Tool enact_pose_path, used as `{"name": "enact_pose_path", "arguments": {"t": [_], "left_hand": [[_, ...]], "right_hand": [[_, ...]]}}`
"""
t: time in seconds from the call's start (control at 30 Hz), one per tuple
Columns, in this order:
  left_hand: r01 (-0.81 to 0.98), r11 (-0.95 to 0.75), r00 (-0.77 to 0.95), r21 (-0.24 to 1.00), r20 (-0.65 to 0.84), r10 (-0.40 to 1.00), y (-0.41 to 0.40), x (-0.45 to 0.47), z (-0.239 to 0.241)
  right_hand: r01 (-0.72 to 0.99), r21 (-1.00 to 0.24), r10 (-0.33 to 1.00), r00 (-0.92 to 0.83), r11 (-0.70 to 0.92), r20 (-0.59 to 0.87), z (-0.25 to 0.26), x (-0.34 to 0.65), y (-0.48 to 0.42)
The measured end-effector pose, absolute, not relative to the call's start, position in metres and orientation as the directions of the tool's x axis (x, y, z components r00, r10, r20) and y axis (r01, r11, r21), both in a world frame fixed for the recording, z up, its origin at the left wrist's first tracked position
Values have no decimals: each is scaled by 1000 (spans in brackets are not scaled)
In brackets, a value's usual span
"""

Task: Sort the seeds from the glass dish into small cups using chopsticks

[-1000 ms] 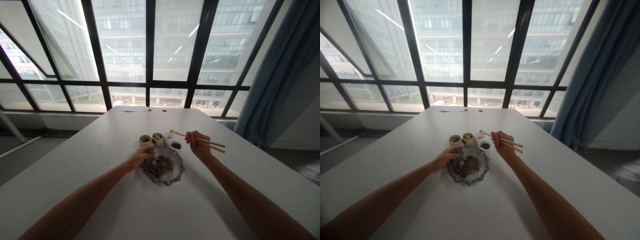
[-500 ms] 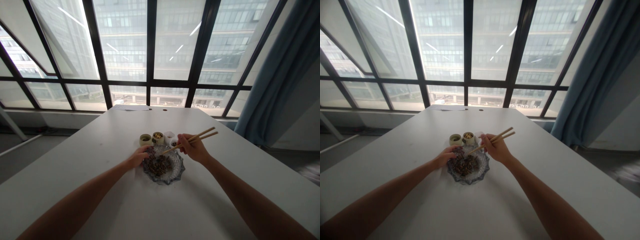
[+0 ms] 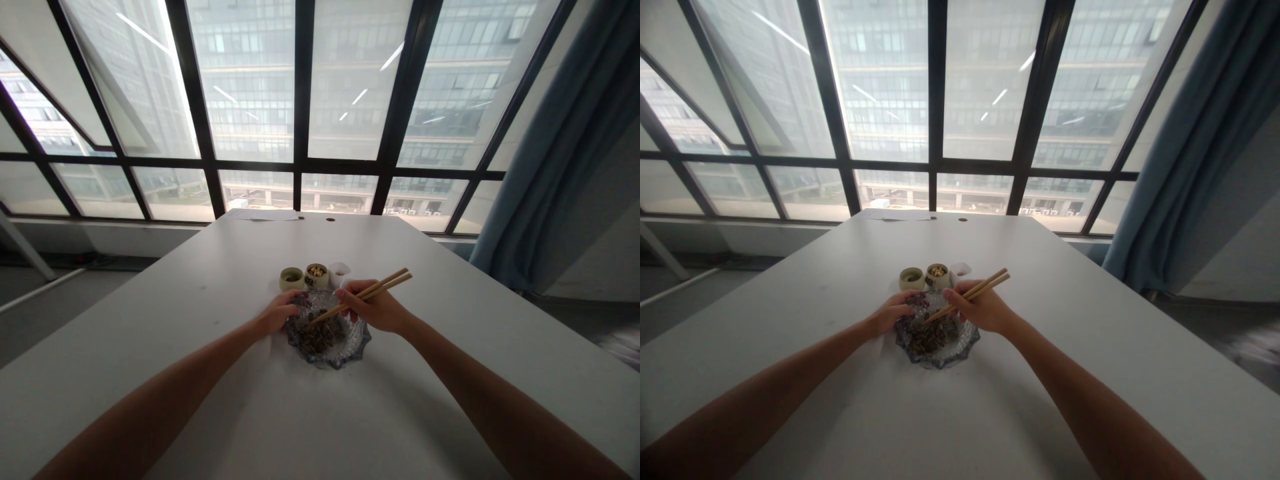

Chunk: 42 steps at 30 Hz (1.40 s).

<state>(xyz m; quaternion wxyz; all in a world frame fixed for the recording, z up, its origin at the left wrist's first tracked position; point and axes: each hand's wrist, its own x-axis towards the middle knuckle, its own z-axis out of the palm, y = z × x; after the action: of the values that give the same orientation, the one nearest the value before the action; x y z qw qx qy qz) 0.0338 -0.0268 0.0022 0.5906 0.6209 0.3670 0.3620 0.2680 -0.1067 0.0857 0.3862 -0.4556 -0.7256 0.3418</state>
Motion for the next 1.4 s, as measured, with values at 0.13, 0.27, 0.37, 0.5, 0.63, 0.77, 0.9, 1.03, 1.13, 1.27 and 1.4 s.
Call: {"name": "enact_pose_path", "arguments": {"t": [0.13,0.27,0.37,0.5,0.63,0.77,0.9,1.03,1.13,1.27,1.4], "left_hand": [[35,-40,469,999,19,883,-27,34,3],[45,-54,464,998,27,885,-26,32,3],[43,-56,464,997,30,885,-25,32,2],[34,-48,478,998,26,878,-25,31,1],[29,-44,482,999,24,876,-25,32,1],[36,-43,475,998,20,880,-26,32,2],[40,-47,473,998,22,881,-28,33,5],[48,-79,472,996,47,881,-28,33,5],[57,-85,467,995,48,883,-27,32,4],[57,-94,468,994,56,882,-27,32,3],[64,-161,441,985,117,890,-29,33,4]], "right_hand": [[352,-889,932,-311,293,185,96,275,-110],[371,-888,906,-410,272,106,96,264,-117],[398,-836,904,-356,376,237,90,255,-116],[471,-738,875,-293,482,385,87,258,-112],[436,-784,897,-201,441,393,89,267,-109],[447,-759,880,-275,473,386,86,264,-110],[467,-690,830,-380,553,408,81,258,-111],[486,-628,792,-428,607,434,79,255,-111],[482,-617,782,-434,622,448,80,256,-112],[451,-690,821,-385,566,421,79,258,-110],[358,-848,918,-216,391,332,71,263,-99]]}}
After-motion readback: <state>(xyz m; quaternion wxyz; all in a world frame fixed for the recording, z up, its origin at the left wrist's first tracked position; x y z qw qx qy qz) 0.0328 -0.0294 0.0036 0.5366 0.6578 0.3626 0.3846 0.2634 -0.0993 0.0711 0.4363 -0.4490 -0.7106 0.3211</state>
